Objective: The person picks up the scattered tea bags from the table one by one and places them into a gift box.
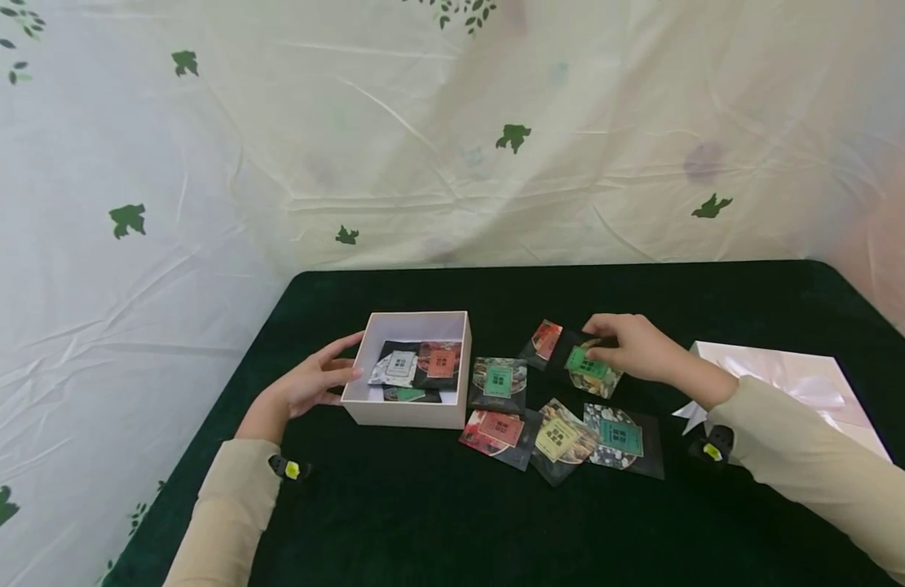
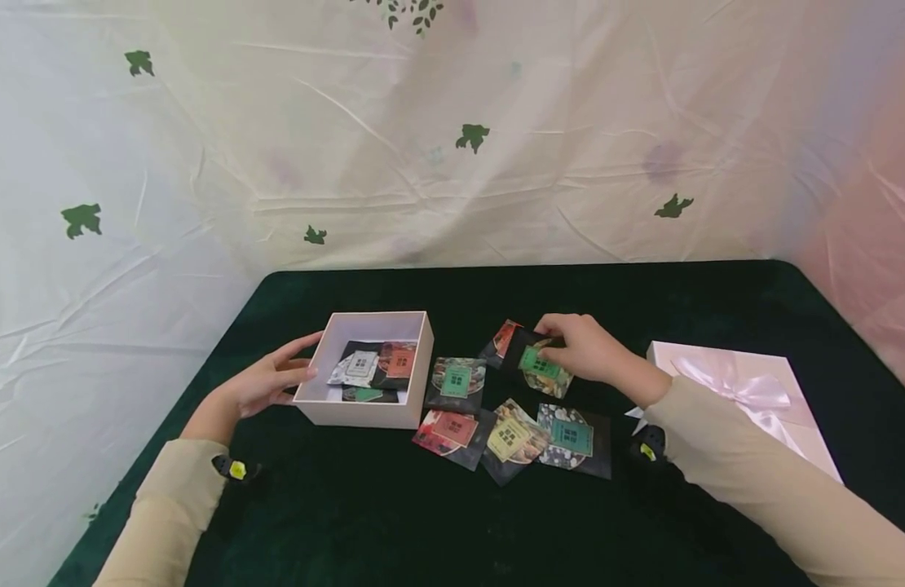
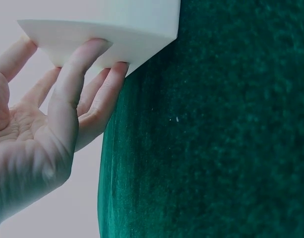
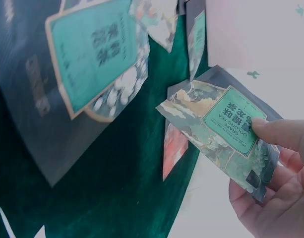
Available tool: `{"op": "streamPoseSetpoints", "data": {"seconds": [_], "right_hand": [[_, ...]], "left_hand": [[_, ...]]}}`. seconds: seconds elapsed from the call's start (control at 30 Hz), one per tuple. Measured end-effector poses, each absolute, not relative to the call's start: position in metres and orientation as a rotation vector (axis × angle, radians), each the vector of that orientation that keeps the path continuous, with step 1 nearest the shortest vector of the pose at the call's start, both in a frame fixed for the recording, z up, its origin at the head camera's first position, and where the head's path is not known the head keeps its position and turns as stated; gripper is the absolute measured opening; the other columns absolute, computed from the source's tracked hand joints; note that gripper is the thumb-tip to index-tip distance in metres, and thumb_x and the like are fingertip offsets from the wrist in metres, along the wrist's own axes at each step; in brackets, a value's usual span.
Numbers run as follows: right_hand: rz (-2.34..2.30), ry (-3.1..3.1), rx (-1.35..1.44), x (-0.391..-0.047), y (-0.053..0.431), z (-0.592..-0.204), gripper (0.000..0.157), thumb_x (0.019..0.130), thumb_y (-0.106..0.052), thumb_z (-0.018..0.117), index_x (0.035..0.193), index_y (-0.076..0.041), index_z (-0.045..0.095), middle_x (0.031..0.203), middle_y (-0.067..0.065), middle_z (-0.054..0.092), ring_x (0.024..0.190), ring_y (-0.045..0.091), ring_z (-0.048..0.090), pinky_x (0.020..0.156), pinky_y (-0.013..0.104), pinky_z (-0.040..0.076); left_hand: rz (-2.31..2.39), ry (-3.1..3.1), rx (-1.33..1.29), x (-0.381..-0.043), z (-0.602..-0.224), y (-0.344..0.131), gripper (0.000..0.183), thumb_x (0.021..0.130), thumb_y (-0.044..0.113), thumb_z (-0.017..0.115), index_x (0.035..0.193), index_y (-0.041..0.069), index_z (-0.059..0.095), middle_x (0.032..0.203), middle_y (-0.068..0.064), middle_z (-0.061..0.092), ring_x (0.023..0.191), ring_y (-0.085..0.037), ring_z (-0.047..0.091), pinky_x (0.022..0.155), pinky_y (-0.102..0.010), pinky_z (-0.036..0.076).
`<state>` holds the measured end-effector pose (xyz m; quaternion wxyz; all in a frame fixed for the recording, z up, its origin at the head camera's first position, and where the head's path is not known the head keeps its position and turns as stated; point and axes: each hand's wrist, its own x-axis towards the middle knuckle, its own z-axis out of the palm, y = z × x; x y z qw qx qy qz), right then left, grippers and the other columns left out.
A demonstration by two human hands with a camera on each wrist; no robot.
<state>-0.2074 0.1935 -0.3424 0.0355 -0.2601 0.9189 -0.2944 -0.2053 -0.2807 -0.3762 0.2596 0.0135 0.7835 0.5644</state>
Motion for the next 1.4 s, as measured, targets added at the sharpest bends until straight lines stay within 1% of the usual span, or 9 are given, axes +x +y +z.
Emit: {"op": "streamPoseSetpoints", "data": {"seconds": [0.17,0.27,0.5,0.63,0.73,0.87,1.0,1.13,1.4], "right_hand": [[-0.983,2.783,-0.760,-0.204,0.190,-0.340,0.014,0.088,-0.008,0.064,0.101,-0.003,0.064,0.100,0.013,0.070,0.084,0.019,0.063,0.071,0.035,0.050],[-1.009,2.775,-0.762,-0.203,0.186,-0.337,0.015,0.089,-0.010,0.065,0.102,-0.003,0.065,0.100,0.013,0.070,0.085,0.018,0.063,0.072,0.034,0.049],[-1.043,2.744,-0.804,-0.207,0.168,-0.320,0.013,0.089,-0.011,0.065,0.100,-0.004,0.065,0.095,0.009,0.070,0.076,0.013,0.059,0.069,0.031,0.047],[-1.044,2.726,-0.823,-0.209,0.156,-0.311,0.012,0.089,-0.011,0.065,0.099,-0.004,0.065,0.094,0.008,0.070,0.075,0.013,0.059,0.069,0.031,0.048],[-1.050,2.714,-0.839,-0.211,0.147,-0.306,0.013,0.090,-0.012,0.065,0.100,-0.005,0.065,0.096,0.008,0.070,0.076,0.014,0.060,0.069,0.032,0.049],[-1.078,2.704,-0.881,-0.213,0.136,-0.301,0.013,0.090,-0.012,0.064,0.101,-0.006,0.066,0.099,0.008,0.070,0.081,0.015,0.062,0.073,0.034,0.049],[-1.117,2.700,-0.923,-0.216,0.125,-0.299,0.012,0.091,-0.010,0.063,0.101,-0.006,0.066,0.099,0.007,0.069,0.082,0.016,0.060,0.076,0.036,0.047],[-1.150,2.699,-0.905,-0.219,0.112,-0.297,0.012,0.091,-0.010,0.063,0.102,-0.007,0.066,0.098,0.007,0.070,0.080,0.017,0.058,0.076,0.036,0.045],[-1.178,2.656,-0.872,-0.226,0.089,-0.293,0.015,0.091,-0.011,0.063,0.106,-0.008,0.064,0.104,0.008,0.069,0.087,0.019,0.060,0.078,0.036,0.047]], "left_hand": [[1.530,2.118,0.024,-0.205,-0.380,-0.281,0.071,0.095,0.025,0.057,0.152,0.031,0.015,0.151,-0.022,0.024,0.128,-0.039,0.037,0.097,-0.052,0.044],[1.532,2.122,0.016,-0.205,-0.381,-0.280,0.072,0.095,0.027,0.059,0.152,0.031,0.016,0.151,-0.021,0.025,0.128,-0.039,0.037,0.098,-0.052,0.044],[1.527,2.133,0.009,-0.204,-0.381,-0.282,0.071,0.096,0.025,0.056,0.153,0.029,0.014,0.152,-0.022,0.023,0.131,-0.040,0.034,0.100,-0.056,0.041],[1.531,2.129,0.013,-0.203,-0.380,-0.283,0.072,0.095,0.026,0.057,0.153,0.028,0.014,0.152,-0.023,0.022,0.131,-0.041,0.033,0.100,-0.058,0.039],[1.534,2.127,0.013,-0.202,-0.380,-0.283,0.073,0.095,0.026,0.057,0.153,0.028,0.014,0.152,-0.023,0.022,0.132,-0.041,0.032,0.101,-0.059,0.039],[1.537,2.124,0.016,-0.202,-0.380,-0.283,0.072,0.095,0.026,0.057,0.153,0.028,0.014,0.152,-0.022,0.022,0.132,-0.040,0.032,0.101,-0.059,0.038],[1.527,2.134,0.023,-0.203,-0.379,-0.281,0.071,0.096,0.025,0.056,0.153,0.029,0.015,0.152,-0.022,0.024,0.131,-0.039,0.035,0.100,-0.057,0.040],[1.509,2.153,0.024,-0.204,-0.378,-0.280,0.069,0.096,0.025,0.056,0.152,0.030,0.016,0.151,-0.021,0.027,0.129,-0.039,0.038,0.099,-0.056,0.041],[1.506,2.152,0.022,-0.207,-0.377,-0.280,0.071,0.095,0.025,0.058,0.152,0.029,0.017,0.150,-0.021,0.028,0.127,-0.038,0.040,0.098,-0.054,0.043]]}}
